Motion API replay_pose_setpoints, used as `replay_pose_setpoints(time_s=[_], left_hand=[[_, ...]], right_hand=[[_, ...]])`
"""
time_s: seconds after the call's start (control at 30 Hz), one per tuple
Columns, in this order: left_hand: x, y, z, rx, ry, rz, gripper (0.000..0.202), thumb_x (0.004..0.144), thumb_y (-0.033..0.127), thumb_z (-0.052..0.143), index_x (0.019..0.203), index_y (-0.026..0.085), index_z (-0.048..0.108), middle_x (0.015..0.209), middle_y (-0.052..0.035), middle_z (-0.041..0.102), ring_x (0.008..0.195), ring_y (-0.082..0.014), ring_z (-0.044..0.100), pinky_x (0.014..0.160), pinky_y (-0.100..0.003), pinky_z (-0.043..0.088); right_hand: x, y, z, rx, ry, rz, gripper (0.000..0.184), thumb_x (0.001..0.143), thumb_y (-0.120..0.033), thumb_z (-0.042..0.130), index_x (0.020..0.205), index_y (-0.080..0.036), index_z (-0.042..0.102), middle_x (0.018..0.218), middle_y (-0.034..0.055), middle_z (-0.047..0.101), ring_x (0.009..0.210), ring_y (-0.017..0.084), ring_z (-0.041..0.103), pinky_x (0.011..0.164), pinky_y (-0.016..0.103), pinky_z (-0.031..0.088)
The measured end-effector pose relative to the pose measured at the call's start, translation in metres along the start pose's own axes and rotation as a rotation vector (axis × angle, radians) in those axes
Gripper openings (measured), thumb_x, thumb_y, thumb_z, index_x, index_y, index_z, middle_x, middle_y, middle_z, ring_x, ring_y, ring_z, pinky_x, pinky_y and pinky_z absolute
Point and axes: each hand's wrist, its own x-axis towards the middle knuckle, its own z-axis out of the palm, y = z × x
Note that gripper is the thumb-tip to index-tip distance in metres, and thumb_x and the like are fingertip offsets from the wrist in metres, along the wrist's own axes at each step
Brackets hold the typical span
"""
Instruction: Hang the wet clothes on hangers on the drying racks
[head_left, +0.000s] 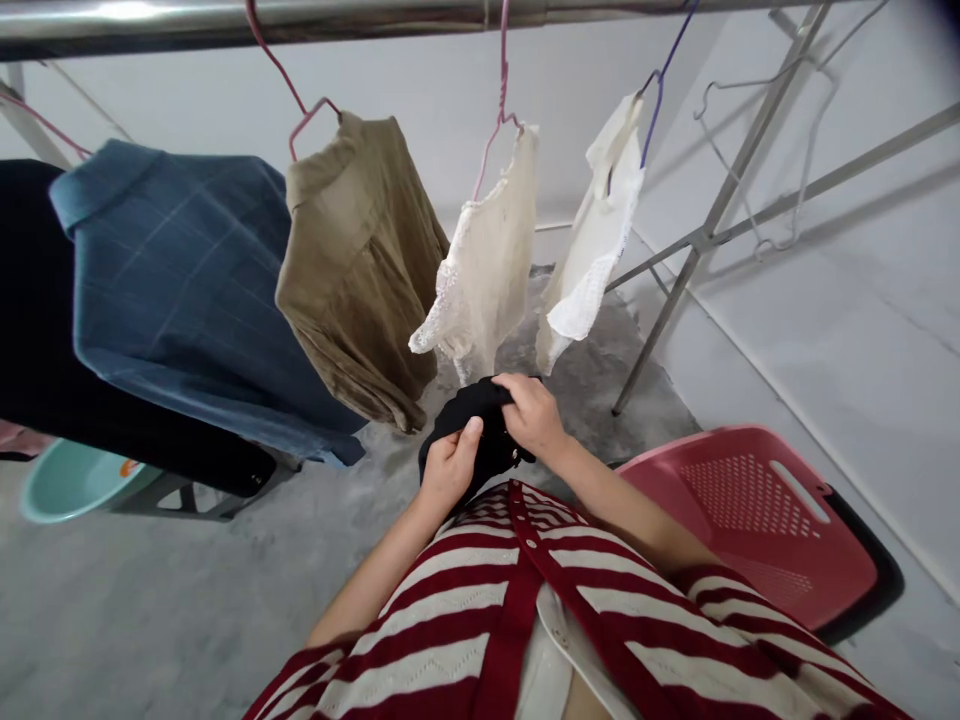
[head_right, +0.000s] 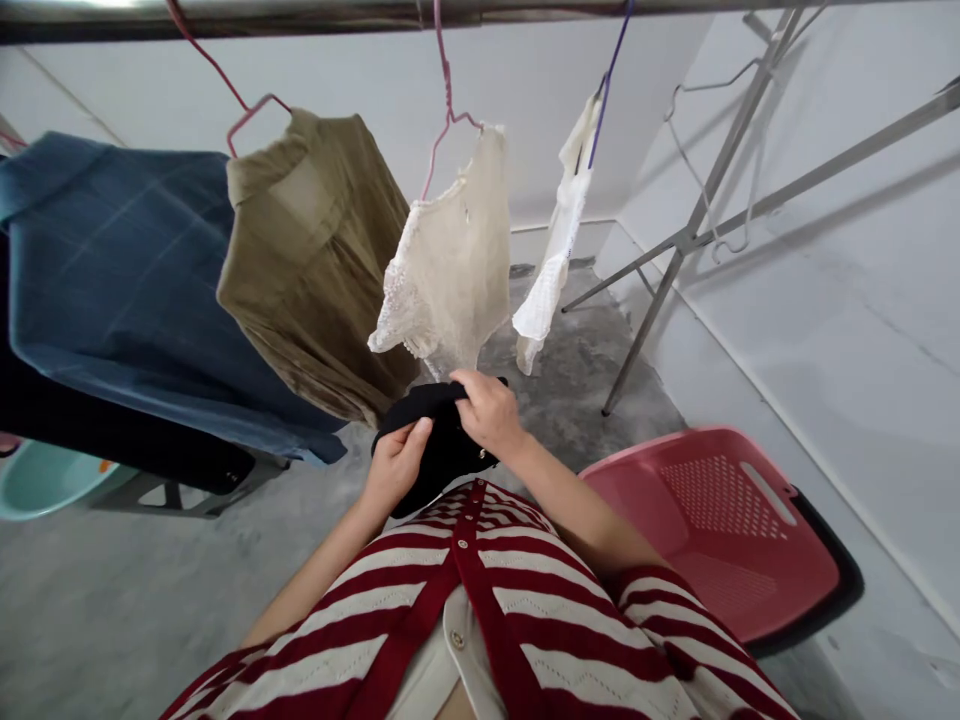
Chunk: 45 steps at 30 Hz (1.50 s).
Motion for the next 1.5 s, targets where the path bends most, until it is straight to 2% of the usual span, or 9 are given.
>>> replay_pose_setpoints(time_s=[0.17,0.37,0.57,0.7,0.87,1.0,1.2,1.3,1.5], left_hand=[[0.009,-0.026,-0.009,0.196,-0.217,0.273,0.027,0.086,0.038,0.052,0.097,0.020,0.069,0.092,-0.0051,0.072,0.088,-0.0176,0.066,0.087,-0.030,0.051],[0.018,-0.066,0.005,0.333,0.049,0.253,0.036,0.082,0.038,0.060,0.112,0.018,0.060,0.100,-0.0086,0.066,0.091,-0.0194,0.063,0.082,-0.033,0.053],[0.058,-0.061,0.022,0.411,-0.099,0.496,0.056,0.081,0.032,0.059,0.134,0.018,0.044,0.136,-0.0134,0.050,0.130,-0.0255,0.041,0.109,-0.045,0.034],[0.074,-0.053,0.020,0.521,-0.309,0.563,0.042,0.079,0.021,0.055,0.121,0.021,0.057,0.117,-0.0077,0.064,0.117,-0.0233,0.053,0.107,-0.044,0.036],[0.070,-0.054,-0.005,0.657,0.136,0.448,0.037,0.076,0.010,0.048,0.107,0.020,0.065,0.107,-0.0098,0.062,0.109,-0.0225,0.054,0.096,-0.036,0.043],[0.068,-0.056,-0.032,0.699,0.446,0.314,0.031,0.081,0.018,0.048,0.107,0.016,0.064,0.103,-0.0117,0.059,0.102,-0.0233,0.056,0.090,-0.035,0.044],[0.061,-0.049,-0.038,0.454,0.501,0.272,0.029,0.085,0.027,0.042,0.101,0.016,0.064,0.097,-0.0074,0.067,0.093,-0.0184,0.062,0.085,-0.030,0.048],[0.047,-0.045,-0.036,0.458,0.489,0.291,0.029,0.083,0.028,0.043,0.102,0.019,0.064,0.098,-0.0056,0.069,0.090,-0.0178,0.064,0.082,-0.029,0.049],[0.026,-0.052,-0.047,0.614,0.373,0.348,0.027,0.082,0.030,0.048,0.103,0.024,0.064,0.100,-0.0036,0.071,0.083,-0.0174,0.068,0.076,-0.027,0.051]], right_hand=[[0.024,0.007,-0.032,0.048,0.067,0.104,0.028,0.077,-0.015,0.047,0.098,-0.022,0.064,0.097,0.0009,0.071,0.088,0.017,0.066,0.080,0.028,0.051],[0.036,0.007,-0.041,0.079,0.075,0.204,0.024,0.075,-0.016,0.051,0.091,-0.024,0.066,0.088,-0.0028,0.072,0.079,0.015,0.067,0.076,0.027,0.052],[0.033,0.002,-0.055,0.135,0.067,0.107,0.023,0.075,-0.015,0.050,0.090,-0.022,0.067,0.088,-0.0022,0.072,0.079,0.013,0.067,0.074,0.024,0.052],[0.030,0.007,-0.067,0.127,0.051,0.130,0.023,0.076,-0.017,0.049,0.089,-0.023,0.067,0.088,-0.0020,0.071,0.079,0.013,0.067,0.076,0.026,0.053],[0.004,0.029,-0.066,0.089,0.093,0.315,0.025,0.076,-0.017,0.050,0.094,-0.023,0.067,0.091,0.0003,0.071,0.084,0.016,0.067,0.081,0.031,0.052],[-0.037,0.042,-0.051,0.047,-0.153,0.251,0.025,0.078,-0.015,0.051,0.097,-0.021,0.066,0.095,0.0025,0.071,0.087,0.016,0.067,0.078,0.028,0.051],[-0.074,0.062,-0.033,0.079,-0.554,0.094,0.017,0.086,-0.028,0.054,0.097,-0.021,0.065,0.089,0.0024,0.069,0.079,0.013,0.065,0.069,0.023,0.049],[-0.059,0.094,-0.062,0.142,-0.347,0.236,0.024,0.083,-0.032,0.058,0.102,-0.018,0.064,0.091,0.0039,0.067,0.076,0.012,0.063,0.069,0.024,0.049],[0.019,0.164,-0.191,-0.121,0.615,0.509,0.033,0.085,-0.035,0.049,0.109,-0.015,0.058,0.099,0.0090,0.065,0.087,0.016,0.062,0.083,0.033,0.050]])
